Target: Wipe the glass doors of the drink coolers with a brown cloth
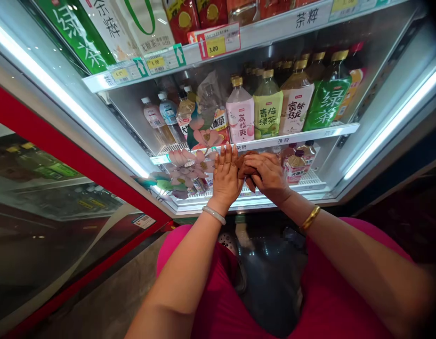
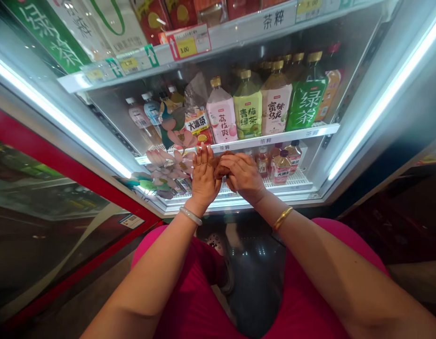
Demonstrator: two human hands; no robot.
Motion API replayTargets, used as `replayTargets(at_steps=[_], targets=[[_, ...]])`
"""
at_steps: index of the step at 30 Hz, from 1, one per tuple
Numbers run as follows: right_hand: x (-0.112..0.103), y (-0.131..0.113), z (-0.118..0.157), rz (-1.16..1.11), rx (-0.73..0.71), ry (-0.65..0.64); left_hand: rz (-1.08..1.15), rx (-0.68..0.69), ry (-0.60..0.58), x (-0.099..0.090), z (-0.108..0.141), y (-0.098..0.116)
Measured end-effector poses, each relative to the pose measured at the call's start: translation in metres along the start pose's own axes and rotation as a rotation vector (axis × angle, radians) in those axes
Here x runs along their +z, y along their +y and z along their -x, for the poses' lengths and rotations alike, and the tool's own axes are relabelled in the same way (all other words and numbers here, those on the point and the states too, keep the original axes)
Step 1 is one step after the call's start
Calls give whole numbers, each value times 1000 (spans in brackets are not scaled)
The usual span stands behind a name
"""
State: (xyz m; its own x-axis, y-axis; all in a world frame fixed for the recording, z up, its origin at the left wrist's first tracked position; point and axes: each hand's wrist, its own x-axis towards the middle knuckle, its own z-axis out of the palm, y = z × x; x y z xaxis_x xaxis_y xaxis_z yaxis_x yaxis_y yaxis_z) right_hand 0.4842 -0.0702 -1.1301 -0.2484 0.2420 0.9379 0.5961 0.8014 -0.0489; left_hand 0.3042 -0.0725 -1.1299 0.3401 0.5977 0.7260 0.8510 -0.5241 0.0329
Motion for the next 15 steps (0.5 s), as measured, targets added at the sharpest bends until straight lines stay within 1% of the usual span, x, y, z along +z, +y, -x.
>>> replayTargets(at_steps=[4, 7, 9, 11, 15], targets=[[5, -12, -5, -23, 183, 42, -15, -61, -19, 0, 9, 10], [10, -25, -15, -45, 254, 22, -43, -52, -42, -7, 14, 6], [14, -32, -23, -54, 237, -11, -58, -36, -53, -14, 16, -2], [18, -37, -33, -54, 188, -39, -75, -11, -62, -24, 16, -13], [33, -42, -50, -2, 109, -102, -110, 79, -70, -47, 16, -42]])
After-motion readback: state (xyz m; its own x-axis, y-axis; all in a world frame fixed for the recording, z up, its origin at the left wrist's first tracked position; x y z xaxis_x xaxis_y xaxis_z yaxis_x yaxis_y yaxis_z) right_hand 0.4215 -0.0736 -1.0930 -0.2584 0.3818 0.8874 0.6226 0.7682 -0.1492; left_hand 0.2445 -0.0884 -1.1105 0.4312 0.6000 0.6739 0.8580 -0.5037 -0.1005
